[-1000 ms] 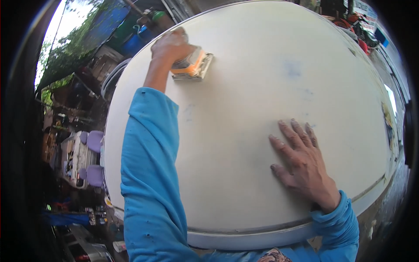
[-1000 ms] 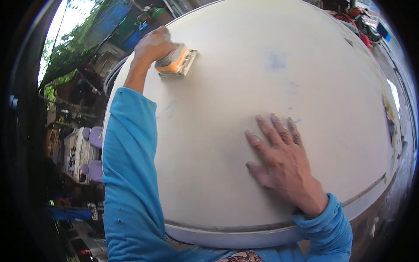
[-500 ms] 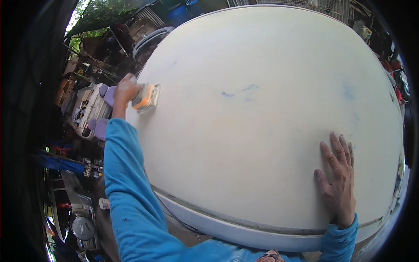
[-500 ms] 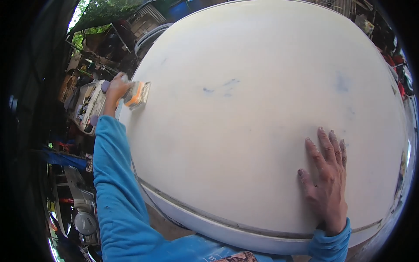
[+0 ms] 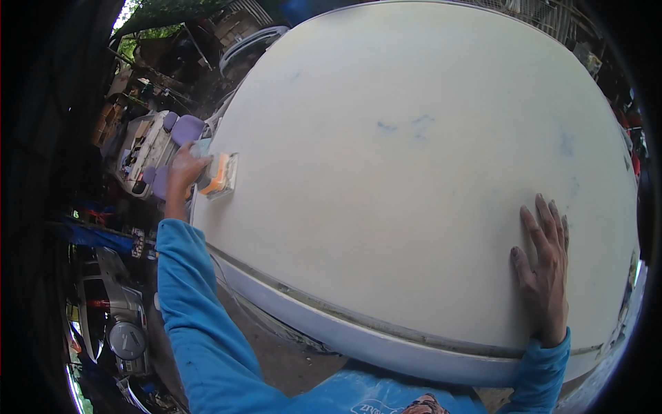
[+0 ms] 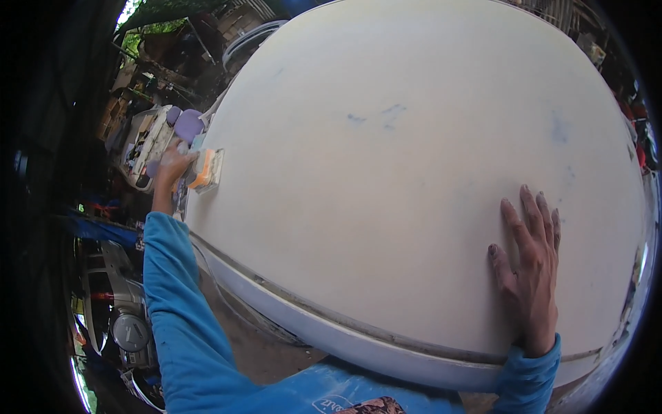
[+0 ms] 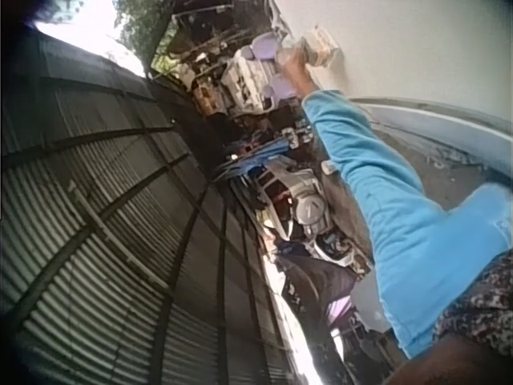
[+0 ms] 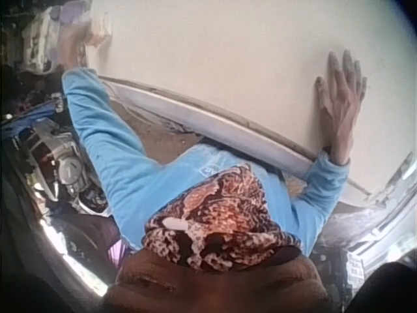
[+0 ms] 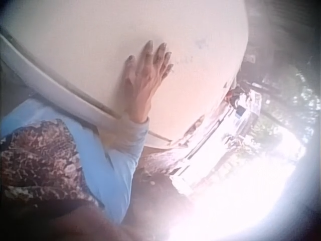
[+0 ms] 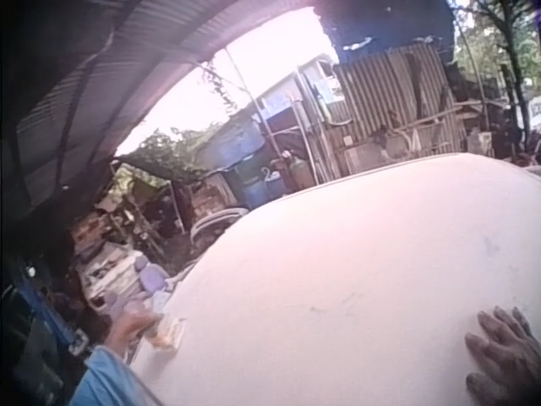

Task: Sanding the roof of a vehicle using a power sander.

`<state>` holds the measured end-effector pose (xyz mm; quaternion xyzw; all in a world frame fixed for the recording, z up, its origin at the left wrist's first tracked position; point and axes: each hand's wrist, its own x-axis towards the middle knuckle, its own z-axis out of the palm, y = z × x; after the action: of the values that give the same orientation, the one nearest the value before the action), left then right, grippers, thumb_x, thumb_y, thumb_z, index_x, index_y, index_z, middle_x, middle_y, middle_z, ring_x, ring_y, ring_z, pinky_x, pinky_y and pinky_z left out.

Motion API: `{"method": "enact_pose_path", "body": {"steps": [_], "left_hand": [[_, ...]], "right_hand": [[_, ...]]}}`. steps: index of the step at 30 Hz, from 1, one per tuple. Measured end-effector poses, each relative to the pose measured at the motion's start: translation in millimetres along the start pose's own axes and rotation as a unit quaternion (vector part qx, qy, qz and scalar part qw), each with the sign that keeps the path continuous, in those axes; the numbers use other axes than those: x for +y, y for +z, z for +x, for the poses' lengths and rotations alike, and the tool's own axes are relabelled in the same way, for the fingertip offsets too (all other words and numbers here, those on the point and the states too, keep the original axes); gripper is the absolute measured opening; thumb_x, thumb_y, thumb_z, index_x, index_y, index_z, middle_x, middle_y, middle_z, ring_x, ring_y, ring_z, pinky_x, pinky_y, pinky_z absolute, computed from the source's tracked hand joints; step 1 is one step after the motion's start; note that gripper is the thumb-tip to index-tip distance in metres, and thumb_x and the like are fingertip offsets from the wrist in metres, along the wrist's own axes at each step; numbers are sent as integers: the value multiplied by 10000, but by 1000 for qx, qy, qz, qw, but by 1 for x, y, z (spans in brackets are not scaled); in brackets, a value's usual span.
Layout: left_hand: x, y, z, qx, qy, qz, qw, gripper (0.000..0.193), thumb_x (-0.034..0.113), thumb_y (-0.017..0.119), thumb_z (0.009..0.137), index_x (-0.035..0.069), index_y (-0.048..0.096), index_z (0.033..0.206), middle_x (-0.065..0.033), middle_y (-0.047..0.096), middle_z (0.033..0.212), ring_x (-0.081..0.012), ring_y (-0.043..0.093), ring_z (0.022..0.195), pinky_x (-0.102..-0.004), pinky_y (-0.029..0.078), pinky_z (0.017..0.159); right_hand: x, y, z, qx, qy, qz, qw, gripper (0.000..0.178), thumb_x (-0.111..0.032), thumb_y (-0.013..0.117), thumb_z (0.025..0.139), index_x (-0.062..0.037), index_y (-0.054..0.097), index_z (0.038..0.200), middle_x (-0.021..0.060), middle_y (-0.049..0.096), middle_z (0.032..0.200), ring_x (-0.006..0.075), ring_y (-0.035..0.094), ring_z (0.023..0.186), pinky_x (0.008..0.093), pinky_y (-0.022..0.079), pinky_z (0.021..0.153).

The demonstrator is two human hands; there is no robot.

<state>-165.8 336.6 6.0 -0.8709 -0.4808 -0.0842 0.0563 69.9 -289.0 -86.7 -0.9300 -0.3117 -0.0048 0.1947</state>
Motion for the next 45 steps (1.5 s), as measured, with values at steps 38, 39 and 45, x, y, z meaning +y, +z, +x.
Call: {"method": "enact_pose_path", "body": {"steps": [38,39,45], "left_hand": [[88,-14,-24,-1,55,40,998,630,417,747,758,110,610,1291,-197,649,1282,-363,603,1215,-443,483,1015],[81,-12,-22,-9,33,42,999,631,416,743,758,107,609,1292,-203,651,1278,-362,602,1217,-440,481,1018],[87,-21,-49,15,66,35,997,600,392,748,765,109,608,1276,-210,649,1266,-369,602,1206,-441,484,1008]], "right_hand": [[10,-4,-3,-2,-25,4,1000,594,-168,677,856,-134,546,1434,123,386,1579,347,300,1484,484,157,1255],[10,-4,-3,3,-38,14,999,594,-168,677,856,-134,546,1434,123,386,1579,347,300,1484,484,157,1255],[9,-3,-4,6,-40,15,999,580,-171,671,863,-127,550,1429,131,395,1572,351,302,1482,487,157,1253]]}}
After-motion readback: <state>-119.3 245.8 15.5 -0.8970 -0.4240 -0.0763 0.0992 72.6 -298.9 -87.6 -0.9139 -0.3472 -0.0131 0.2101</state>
